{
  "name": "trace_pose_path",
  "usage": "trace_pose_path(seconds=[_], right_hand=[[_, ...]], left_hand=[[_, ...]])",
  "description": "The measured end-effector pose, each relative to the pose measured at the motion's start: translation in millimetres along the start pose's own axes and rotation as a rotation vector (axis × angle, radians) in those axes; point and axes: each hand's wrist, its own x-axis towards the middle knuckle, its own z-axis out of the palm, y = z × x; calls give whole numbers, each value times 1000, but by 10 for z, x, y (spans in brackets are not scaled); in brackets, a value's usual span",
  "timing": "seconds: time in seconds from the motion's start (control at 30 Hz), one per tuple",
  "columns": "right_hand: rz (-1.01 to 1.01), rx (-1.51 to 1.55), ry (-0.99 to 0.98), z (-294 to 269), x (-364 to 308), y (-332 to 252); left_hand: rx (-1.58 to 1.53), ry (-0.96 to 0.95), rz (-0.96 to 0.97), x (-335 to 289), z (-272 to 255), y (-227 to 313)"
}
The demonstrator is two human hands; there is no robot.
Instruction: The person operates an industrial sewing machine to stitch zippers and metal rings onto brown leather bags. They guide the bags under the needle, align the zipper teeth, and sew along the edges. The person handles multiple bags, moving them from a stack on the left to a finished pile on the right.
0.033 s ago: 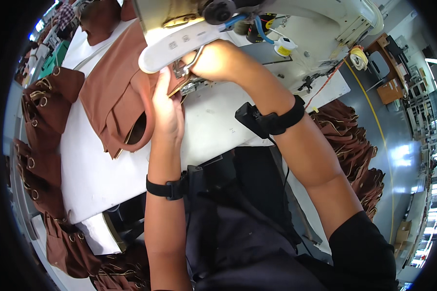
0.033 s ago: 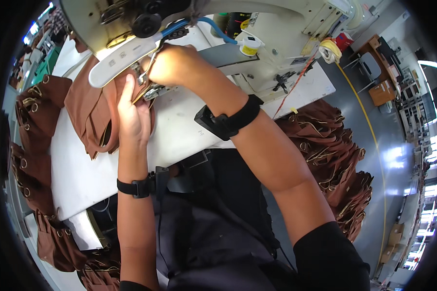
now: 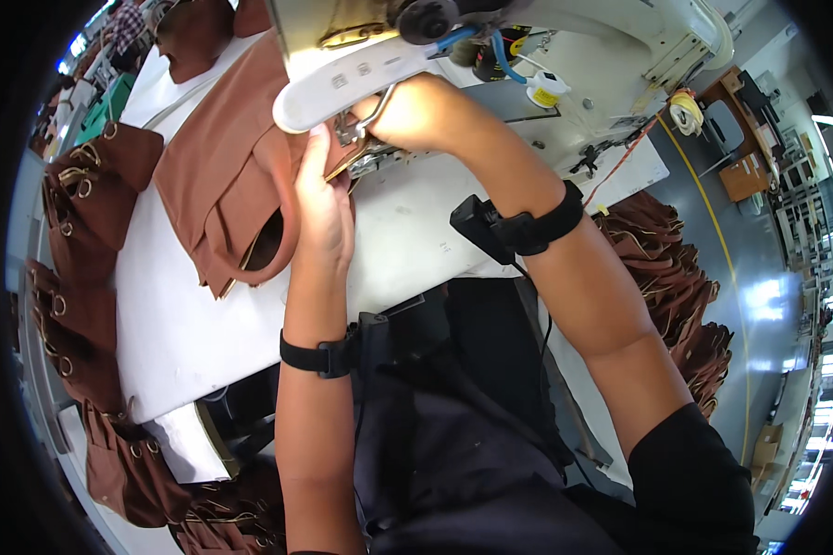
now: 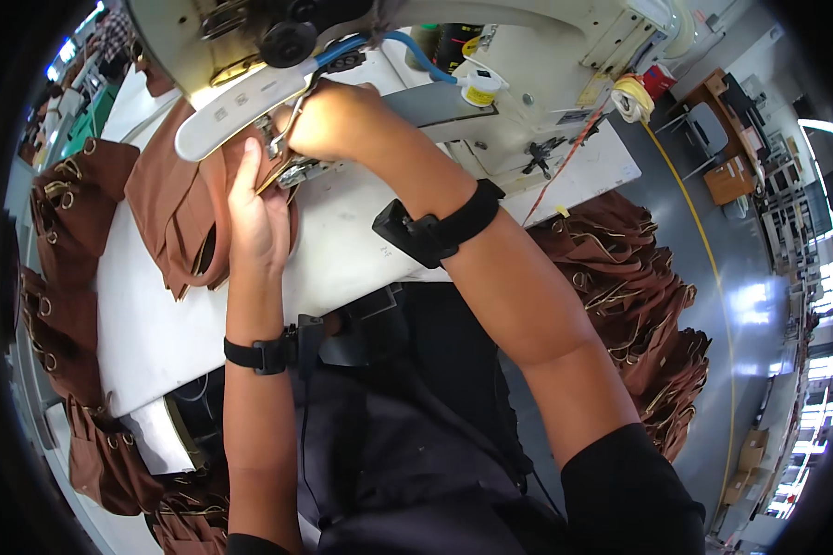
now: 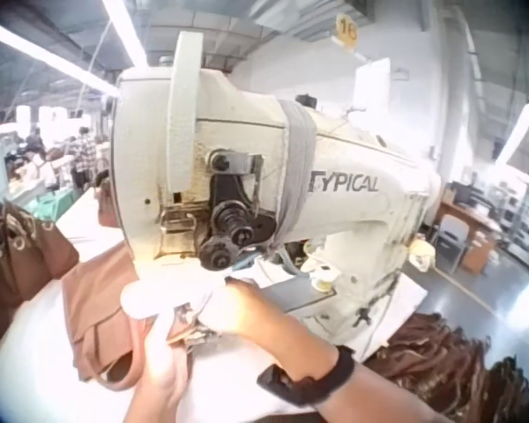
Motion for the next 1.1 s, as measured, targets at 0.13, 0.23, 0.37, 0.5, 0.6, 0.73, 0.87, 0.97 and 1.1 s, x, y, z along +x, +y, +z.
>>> trace_pose_path(seconds=[0.13,0.23,0.37,0.5,0.6,0.73,0.87,0.97,1.1], right_hand=[[295,339,14,10,75,-26],[369,390,120,22,-51,-107],[395,379,288,46,-169,-211],[356,454,311,46,-127,-158],[328,418,201,-7,-136,-162],[250,304,285,154,-126,-104],[285,280,442,186,-153,-196],[272,247,621,222,-169,-224],[266,274,704,211,-157,-222]], left_hand=[[30,26,-14,-18,12,38],[37,86,-19,-93,105,96],[18,108,21,-164,220,205],[86,125,18,-148,237,218],[71,153,46,-123,177,158],[139,136,-2,-58,38,114],[211,56,-7,-59,-50,136],[263,120,56,-155,161,238],[412,149,185,-62,37,234]])
